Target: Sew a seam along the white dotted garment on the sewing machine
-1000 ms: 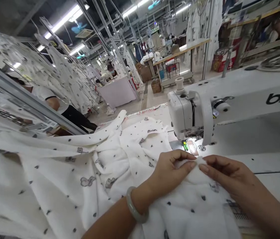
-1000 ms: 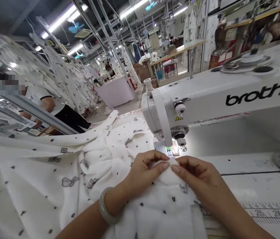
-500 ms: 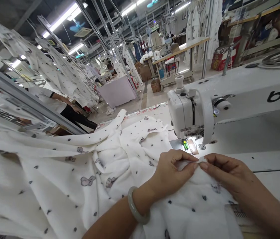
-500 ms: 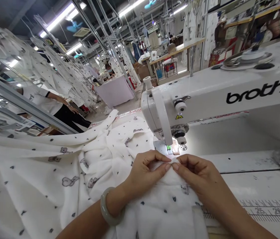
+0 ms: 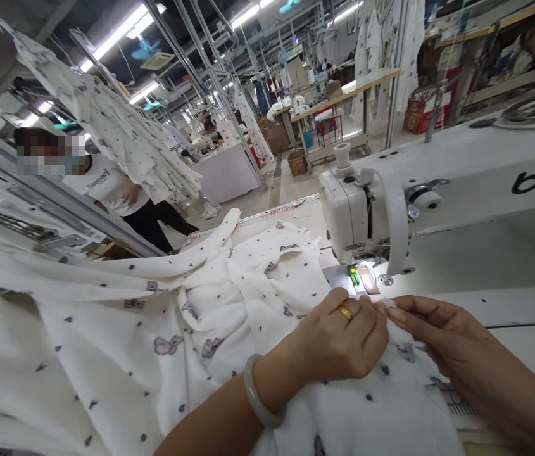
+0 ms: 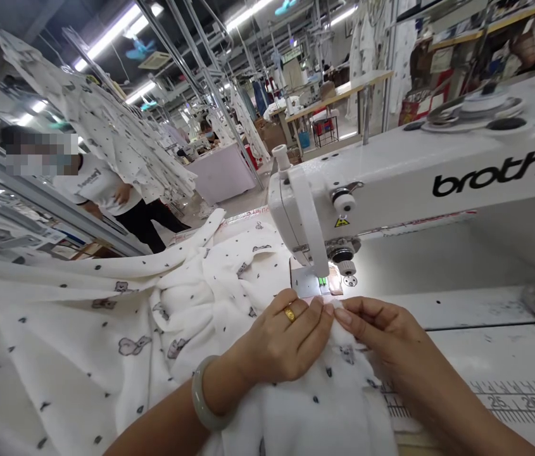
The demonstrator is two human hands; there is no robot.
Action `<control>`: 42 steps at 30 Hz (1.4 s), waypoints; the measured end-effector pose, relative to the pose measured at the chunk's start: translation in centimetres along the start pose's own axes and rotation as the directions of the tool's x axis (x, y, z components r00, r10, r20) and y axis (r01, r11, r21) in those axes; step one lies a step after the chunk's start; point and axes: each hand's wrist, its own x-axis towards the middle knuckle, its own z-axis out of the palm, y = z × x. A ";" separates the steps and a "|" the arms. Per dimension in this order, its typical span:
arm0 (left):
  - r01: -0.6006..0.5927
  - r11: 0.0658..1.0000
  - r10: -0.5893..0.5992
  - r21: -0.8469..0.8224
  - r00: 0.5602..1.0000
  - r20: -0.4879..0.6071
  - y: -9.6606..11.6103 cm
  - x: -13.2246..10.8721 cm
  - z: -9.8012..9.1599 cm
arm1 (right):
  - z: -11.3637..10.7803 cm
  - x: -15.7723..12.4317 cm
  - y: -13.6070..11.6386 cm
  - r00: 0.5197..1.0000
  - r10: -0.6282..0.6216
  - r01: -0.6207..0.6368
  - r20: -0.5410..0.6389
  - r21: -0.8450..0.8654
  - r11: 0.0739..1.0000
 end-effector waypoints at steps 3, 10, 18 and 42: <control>-0.030 0.999 0.030 0.033 1.000 0.006 0.0 -0.1 0.1 | -0.2 0.2 0.2 0.999 -0.045 0.043 -0.016 -0.073 0.996; -0.052 0.991 0.072 -0.124 0.984 0.166 0.1 -0.2 0.0 | -0.1 -0.2 -0.2 0.977 -0.207 0.185 -0.048 -0.293 0.938; 0.174 0.896 -0.028 -0.408 0.941 0.338 0.2 -0.3 -0.2 | -0.9 0.2 0.5 0.976 -0.208 0.175 -0.071 -0.322 0.930; 0.633 -0.700 -0.197 -0.332 0.275 0.941 -0.9 -0.1 -0.3 | 1.4 -3.4 0.3 0.704 -0.710 0.450 -0.010 -0.766 0.458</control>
